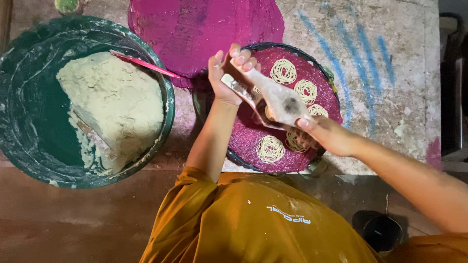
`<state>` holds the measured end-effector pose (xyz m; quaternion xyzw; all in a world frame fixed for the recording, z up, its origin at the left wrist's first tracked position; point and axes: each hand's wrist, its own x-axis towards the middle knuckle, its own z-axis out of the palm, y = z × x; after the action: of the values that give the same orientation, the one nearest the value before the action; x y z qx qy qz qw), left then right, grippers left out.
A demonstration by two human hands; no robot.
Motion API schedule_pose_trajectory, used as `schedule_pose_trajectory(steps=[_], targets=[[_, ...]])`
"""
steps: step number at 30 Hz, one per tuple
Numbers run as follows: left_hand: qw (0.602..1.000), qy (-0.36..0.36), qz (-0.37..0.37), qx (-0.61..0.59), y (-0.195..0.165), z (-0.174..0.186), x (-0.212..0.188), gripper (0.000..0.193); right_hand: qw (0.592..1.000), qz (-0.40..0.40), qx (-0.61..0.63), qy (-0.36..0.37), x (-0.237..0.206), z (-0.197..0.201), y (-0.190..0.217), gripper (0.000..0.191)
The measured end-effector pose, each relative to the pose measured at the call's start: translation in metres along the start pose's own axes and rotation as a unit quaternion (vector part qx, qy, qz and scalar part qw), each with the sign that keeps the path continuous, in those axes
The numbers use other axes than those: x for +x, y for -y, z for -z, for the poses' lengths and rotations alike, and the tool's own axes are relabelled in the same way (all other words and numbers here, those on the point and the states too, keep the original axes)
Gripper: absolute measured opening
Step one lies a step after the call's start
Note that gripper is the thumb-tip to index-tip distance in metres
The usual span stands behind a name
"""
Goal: The person uses a manual dough press to extrude dough into spiral shapes onto a purple tray. They repeatedly scoop dough from a green bucket, press it through the tool, and arrange the resulting spirals on the tray.
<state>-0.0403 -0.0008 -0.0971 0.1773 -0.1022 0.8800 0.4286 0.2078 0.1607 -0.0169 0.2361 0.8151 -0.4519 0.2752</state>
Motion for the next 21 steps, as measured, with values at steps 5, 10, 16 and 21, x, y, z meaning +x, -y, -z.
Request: schedule_pose_trajectory(steps=[5, 10, 16, 21], targets=[[0.999, -0.032, -0.027, -0.008, 0.012, 0.006, -0.01, 0.026, 0.997, -0.046, 0.05, 0.031, -0.007, 0.008, 0.012, 0.083], [0.999, -0.007, -0.036, 0.009, 0.008, 0.011, 0.011, 0.027, 0.999, 0.019, 0.018, -0.038, -0.002, 0.013, 0.019, 0.071], [0.999, -0.015, -0.035, 0.011, 0.003, 0.012, -0.001, 0.028, 0.999, -0.014, 0.049, 0.015, -0.003, 0.006, 0.02, 0.08], [0.999, -0.01, -0.043, 0.015, 0.017, 0.005, 0.013, 0.024, 0.997, 0.007, -0.019, -0.071, -0.007, 0.019, 0.016, 0.069]])
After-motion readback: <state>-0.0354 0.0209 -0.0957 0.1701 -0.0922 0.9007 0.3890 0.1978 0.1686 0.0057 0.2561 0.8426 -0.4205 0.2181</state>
